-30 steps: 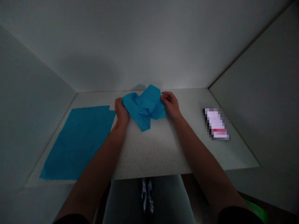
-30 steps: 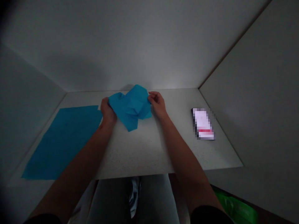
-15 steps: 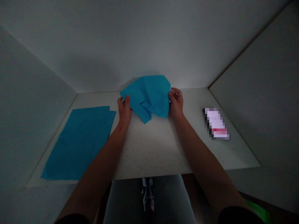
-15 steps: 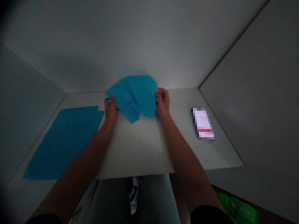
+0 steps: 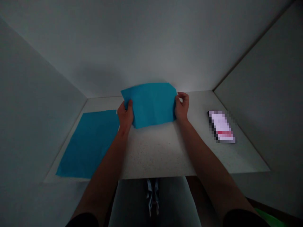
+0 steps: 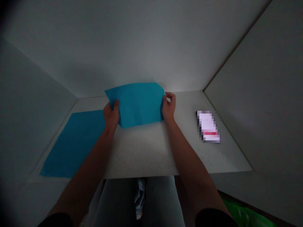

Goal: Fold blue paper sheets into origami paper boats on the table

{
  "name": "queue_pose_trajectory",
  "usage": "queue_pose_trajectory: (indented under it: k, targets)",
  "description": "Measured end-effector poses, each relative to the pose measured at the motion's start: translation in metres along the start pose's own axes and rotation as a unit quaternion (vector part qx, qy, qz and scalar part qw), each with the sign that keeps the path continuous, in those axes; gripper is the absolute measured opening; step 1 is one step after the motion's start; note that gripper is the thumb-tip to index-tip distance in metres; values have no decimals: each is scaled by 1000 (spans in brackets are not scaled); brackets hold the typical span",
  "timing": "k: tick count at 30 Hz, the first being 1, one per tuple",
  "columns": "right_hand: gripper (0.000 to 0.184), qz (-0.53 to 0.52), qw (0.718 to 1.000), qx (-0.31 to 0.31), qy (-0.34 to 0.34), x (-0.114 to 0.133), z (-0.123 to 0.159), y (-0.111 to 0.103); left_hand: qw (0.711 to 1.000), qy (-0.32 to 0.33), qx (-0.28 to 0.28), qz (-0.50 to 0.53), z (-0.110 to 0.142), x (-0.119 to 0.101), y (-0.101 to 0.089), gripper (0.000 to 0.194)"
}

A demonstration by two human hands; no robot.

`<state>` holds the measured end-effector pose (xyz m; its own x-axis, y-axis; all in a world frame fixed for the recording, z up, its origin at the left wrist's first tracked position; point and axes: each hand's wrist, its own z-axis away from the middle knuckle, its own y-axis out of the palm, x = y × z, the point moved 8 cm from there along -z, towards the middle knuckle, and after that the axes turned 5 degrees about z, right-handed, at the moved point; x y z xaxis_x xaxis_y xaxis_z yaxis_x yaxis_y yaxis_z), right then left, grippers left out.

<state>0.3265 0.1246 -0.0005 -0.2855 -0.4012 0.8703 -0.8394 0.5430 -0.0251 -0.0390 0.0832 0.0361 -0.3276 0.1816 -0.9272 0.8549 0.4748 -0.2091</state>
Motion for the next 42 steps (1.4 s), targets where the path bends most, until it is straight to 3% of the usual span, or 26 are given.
queue_pose_trajectory:
  k: [4,7,10,13,16,20,22,24,26,29,32,35,37,42]
  targets:
    - [36,11,1000,19,18,5,5,4,997,-1,21,-77,-6,-9,-44,47]
    - [40,-2,997,51,59,0,9,13,994,-47,-36,-93,0,2,-110,41]
    - [41,-16,994,69,82,-3,10,18,984,-122,-124,-32,27,19,-185,31]
    - [35,-19,994,80,69,1,9,21,967,-201,-153,8,67,32,-234,20]
    - [28,-7,995,85,55,6,6,21,957,-253,-140,-14,104,40,-258,25]
    - [23,10,996,70,49,9,3,20,954,-258,-82,-127,136,45,-275,42]
    - [23,11,996,61,56,7,2,20,949,-200,-97,-225,145,36,-287,64]
    - [24,8,996,57,65,5,1,20,931,-104,-147,-317,151,17,-296,95]
    - [24,3,996,57,69,4,1,21,916,-11,-165,-366,152,-1,-292,114]
    - [23,-4,996,63,67,5,1,21,926,59,-57,-369,131,-8,-256,99]
    - [21,-7,995,69,68,6,2,22,934,48,64,-349,88,4,-213,75]
    - [22,-12,995,75,71,5,2,23,922,41,114,-368,36,17,-178,78]
    - [26,-19,995,71,73,2,2,23,897,53,163,-407,10,26,-155,85]
    - [38,-21,995,68,63,-7,0,22,845,-4,223,-486,-8,62,-130,92]
